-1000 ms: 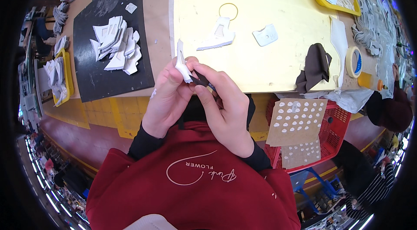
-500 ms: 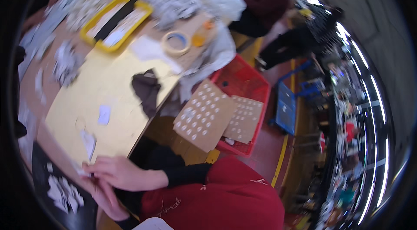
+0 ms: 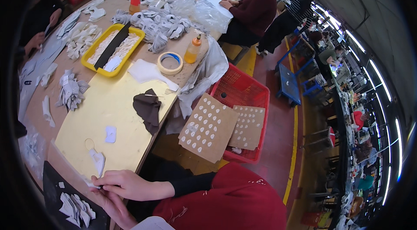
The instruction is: The person uses a small knife to trim the edges of white fabric pieces at a workbench. They repeatedly pick up pieces, trim them, and place them into a yellow tray. The person also gathers and bundles trimmed pieces with a rubber band.
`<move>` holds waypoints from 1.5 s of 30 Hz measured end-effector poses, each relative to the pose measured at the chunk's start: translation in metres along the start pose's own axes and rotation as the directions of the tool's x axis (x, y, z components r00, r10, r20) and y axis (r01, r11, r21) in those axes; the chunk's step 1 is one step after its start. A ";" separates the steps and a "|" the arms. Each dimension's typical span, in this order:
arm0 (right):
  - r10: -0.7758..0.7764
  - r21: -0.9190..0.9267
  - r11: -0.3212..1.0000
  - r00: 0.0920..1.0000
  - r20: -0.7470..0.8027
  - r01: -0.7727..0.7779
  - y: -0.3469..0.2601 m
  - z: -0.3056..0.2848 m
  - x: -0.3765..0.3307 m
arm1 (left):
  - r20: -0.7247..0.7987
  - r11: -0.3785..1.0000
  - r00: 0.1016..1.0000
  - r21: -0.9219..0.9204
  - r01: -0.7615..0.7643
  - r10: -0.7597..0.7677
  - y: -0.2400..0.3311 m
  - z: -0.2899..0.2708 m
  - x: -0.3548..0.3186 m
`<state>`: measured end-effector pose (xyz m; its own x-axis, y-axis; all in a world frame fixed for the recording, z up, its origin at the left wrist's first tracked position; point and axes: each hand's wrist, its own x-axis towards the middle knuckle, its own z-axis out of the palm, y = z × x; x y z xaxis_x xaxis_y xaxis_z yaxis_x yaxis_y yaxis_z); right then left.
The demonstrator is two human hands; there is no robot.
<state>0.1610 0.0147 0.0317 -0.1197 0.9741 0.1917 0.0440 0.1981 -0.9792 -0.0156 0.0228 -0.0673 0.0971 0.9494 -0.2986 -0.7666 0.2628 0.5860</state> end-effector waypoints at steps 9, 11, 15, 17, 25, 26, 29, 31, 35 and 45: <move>0.061 -0.013 0.998 0.998 -0.030 -0.061 0.002 0.006 0.004 | -0.031 0.991 0.993 0.068 -0.116 0.118 -0.001 0.068 -0.022; 0.105 0.000 0.994 0.994 -0.026 -0.105 -0.001 0.002 0.003 | 0.042 0.998 0.998 0.040 -0.049 0.047 0.007 0.087 -0.021; 0.249 0.191 0.951 0.969 0.000 -0.244 -0.009 0.007 0.001 | 0.047 0.998 0.998 -0.046 -0.036 0.038 0.013 0.095 -0.025; 0.303 0.316 0.897 0.950 0.072 -0.310 -0.011 0.005 0.001 | 0.056 0.999 0.998 -0.028 -0.037 0.038 0.016 0.095 -0.026; 0.262 0.282 0.916 0.957 0.121 -0.286 -0.010 0.003 0.002 | 0.094 0.999 0.996 0.042 -0.002 -0.002 0.022 0.091 -0.026; 0.260 0.286 0.915 0.958 0.120 -0.284 -0.010 0.004 0.002 | 0.087 0.999 0.996 0.037 0.001 -0.004 0.022 0.091 -0.026; 0.257 0.307 0.910 0.960 0.115 -0.280 -0.008 0.006 0.002 | 0.077 1.000 0.997 0.028 0.001 -0.003 0.022 0.089 -0.027; 0.235 0.300 0.917 0.964 0.121 -0.262 -0.005 0.005 0.002 | 0.079 1.000 0.997 0.028 -0.015 0.013 0.022 0.087 -0.028; 0.281 0.305 0.903 0.953 0.114 -0.303 -0.006 0.007 0.003 | 0.062 0.998 0.998 0.061 -0.025 0.021 0.023 0.086 -0.028; 0.493 0.744 0.227 0.733 0.469 -0.629 -0.001 -0.005 0.010 | -0.010 0.997 0.999 0.056 -0.046 0.046 0.028 0.083 -0.025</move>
<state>0.1647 0.0247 0.0352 -0.5307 0.7606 -0.3740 -0.6524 -0.6483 -0.3926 0.0133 0.0206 0.0195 0.0551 0.9588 -0.2787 -0.7336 0.2282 0.6401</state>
